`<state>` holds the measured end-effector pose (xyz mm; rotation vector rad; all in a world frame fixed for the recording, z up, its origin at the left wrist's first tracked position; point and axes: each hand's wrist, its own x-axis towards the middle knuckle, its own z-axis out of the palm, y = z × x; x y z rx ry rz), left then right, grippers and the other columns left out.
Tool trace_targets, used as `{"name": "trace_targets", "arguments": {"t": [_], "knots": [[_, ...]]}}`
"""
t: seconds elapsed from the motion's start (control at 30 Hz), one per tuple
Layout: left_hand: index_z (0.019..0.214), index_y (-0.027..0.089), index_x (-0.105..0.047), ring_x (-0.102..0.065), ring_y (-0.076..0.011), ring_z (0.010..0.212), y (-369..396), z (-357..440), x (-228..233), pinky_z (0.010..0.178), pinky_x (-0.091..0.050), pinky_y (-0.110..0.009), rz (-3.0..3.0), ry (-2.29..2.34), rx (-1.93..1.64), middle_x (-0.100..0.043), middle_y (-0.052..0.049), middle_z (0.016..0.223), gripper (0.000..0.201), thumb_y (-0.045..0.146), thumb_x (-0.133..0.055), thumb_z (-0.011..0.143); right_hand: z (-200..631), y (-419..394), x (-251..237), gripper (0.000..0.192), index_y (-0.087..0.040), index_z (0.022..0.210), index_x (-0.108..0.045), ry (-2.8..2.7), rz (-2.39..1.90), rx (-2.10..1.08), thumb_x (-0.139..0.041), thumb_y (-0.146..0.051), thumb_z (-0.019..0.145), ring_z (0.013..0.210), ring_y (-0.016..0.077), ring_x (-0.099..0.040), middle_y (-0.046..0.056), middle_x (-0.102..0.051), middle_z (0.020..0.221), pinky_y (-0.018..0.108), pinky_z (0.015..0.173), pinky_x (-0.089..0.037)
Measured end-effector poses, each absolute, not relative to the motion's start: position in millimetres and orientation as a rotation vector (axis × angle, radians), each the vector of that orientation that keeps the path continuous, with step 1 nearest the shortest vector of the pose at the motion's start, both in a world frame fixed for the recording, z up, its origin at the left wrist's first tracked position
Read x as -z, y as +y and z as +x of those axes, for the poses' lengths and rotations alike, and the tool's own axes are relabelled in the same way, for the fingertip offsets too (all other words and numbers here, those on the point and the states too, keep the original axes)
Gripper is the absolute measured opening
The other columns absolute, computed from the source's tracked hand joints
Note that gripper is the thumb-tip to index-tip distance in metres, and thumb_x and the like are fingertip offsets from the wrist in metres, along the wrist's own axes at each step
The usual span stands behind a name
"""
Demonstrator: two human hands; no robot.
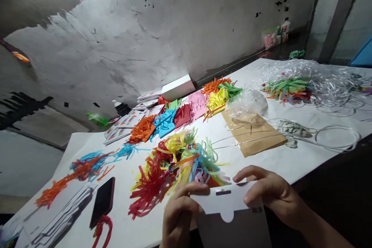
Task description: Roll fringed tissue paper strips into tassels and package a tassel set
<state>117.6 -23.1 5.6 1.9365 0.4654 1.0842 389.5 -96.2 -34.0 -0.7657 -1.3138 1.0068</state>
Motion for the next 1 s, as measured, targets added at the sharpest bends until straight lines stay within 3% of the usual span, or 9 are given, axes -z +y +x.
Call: {"name": "trace_targets", "arguments": {"t": [0.07, 0.17, 0.27, 0.37, 0.43, 0.5, 0.6, 0.83, 1.0], "knots": [[0.087, 0.025, -0.074, -0.069, -0.0258, 0.110, -21.3, 114.9, -10.0, 0.094, -0.052, -0.036, 1.951, 0.507, -1.007, -0.073, -0.007, 0.122, 0.031, 0.035, -0.049, 0.103, 391.2, -97.2, 32.2, 0.027, -0.030, 0.090, -0.079, -1.404, -0.806, -0.964, -0.054, -0.032, 0.100, 0.093, 0.0214, -0.072, 0.007, -0.071, 0.119, 0.029, 0.075, -0.060], [0.100, 0.023, -0.071, -0.064, -0.0310, 0.119, -24.2, 116.3, -10.2, 0.098, -0.051, -0.041, 1.968, 0.590, -0.912, -0.066, -0.011, 0.135, 0.024, 0.039, -0.052, 0.101, 395.0, -102.0, 29.0, 0.026, -0.027, 0.095, -0.074, -1.556, -0.925, -0.789, -0.049, -0.023, 0.099, 0.100, 0.0221, -0.071, 0.009, -0.071, 0.121, 0.029, 0.079, -0.059], [0.102, 0.023, -0.065, -0.069, -0.0257, 0.109, -28.2, 124.2, -5.7, 0.090, -0.054, -0.034, 2.034, 0.669, -0.961, -0.073, -0.010, 0.119, 0.010, 0.021, -0.057, 0.098, 396.4, -105.2, 19.3, 0.028, -0.027, 0.104, -0.072, -1.707, -1.101, -0.526, -0.050, -0.015, 0.092, 0.117, 0.0264, -0.065, 0.010, -0.068, 0.130, 0.039, 0.095, -0.055], [0.103, 0.024, -0.064, -0.070, -0.0207, 0.104, -28.8, 133.3, -2.3, 0.087, -0.055, -0.028, 2.134, 0.659, -1.030, -0.074, -0.007, 0.109, 0.021, 0.007, -0.055, 0.095, 390.5, -99.8, 1.9, 0.027, -0.025, 0.112, -0.068, -1.899, -1.182, -0.202, -0.059, -0.015, 0.089, 0.129, 0.0320, -0.056, 0.012, -0.065, 0.133, 0.054, 0.109, -0.043], [0.107, 0.025, -0.064, -0.070, -0.0198, 0.106, -28.3, 137.6, -2.1, 0.088, -0.054, -0.027, 2.160, 0.611, -1.019, -0.073, -0.007, 0.113, 0.026, 0.004, -0.056, 0.094, 383.4, -91.1, -9.4, 0.032, -0.021, 0.124, -0.063, -2.052, -1.146, -0.034, -0.061, -0.016, 0.092, 0.115, 0.0316, -0.063, 0.014, -0.070, 0.122, 0.053, 0.101, -0.048], [0.111, 0.025, -0.064, -0.068, -0.0193, 0.108, -27.8, 140.2, -3.2, 0.092, -0.054, -0.028, 2.157, 0.577, -1.002, -0.072, -0.007, 0.115, 0.030, 0.003, -0.055, 0.094, 377.2, -80.7, -17.0, 0.033, -0.015, 0.128, -0.059, -2.173, -1.137, 0.018, -0.054, -0.013, 0.096, 0.095, 0.0277, -0.069, 0.014, -0.072, 0.107, 0.044, 0.084, -0.056], [0.120, 0.027, -0.062, -0.065, -0.0200, 0.115, -27.2, 141.8, -6.3, 0.098, -0.051, -0.031, 2.120, 0.590, -0.982, -0.069, -0.007, 0.121, 0.035, 0.004, -0.053, 0.095, 375.2, -66.5, -21.1, 0.027, -0.011, 0.119, -0.061, -2.300, -1.136, -0.016, -0.047, -0.008, 0.096, 0.084, 0.0255, -0.069, 0.013, -0.071, 0.096, 0.036, 0.070, -0.056], [0.132, 0.028, -0.055, -0.059, -0.0210, 0.122, -23.6, 145.4, -16.2, 0.102, -0.048, -0.034, 2.134, 0.604, -0.884, -0.062, -0.008, 0.130, 0.044, 0.005, -0.054, 0.095, 387.9, -54.9, -35.0, 0.037, -0.020, 0.131, -0.055, -2.390, -1.214, -0.551, -0.046, -0.006, 0.097, 0.094, 0.0199, -0.070, 0.007, -0.069, 0.108, 0.027, 0.075, -0.051], [0.130, 0.026, -0.056, -0.059, -0.0235, 0.121, -20.7, 148.6, -18.8, 0.101, -0.048, -0.037, 2.131, 0.586, -0.913, -0.063, -0.010, 0.127, 0.040, 0.006, -0.054, 0.095, 388.3, -54.8, -49.0, 0.034, -0.022, 0.122, -0.057, -2.382, -1.328, -0.664, -0.046, -0.006, 0.094, 0.088, 0.0194, -0.071, 0.006, -0.072, 0.104, 0.025, 0.068, -0.045]]}}
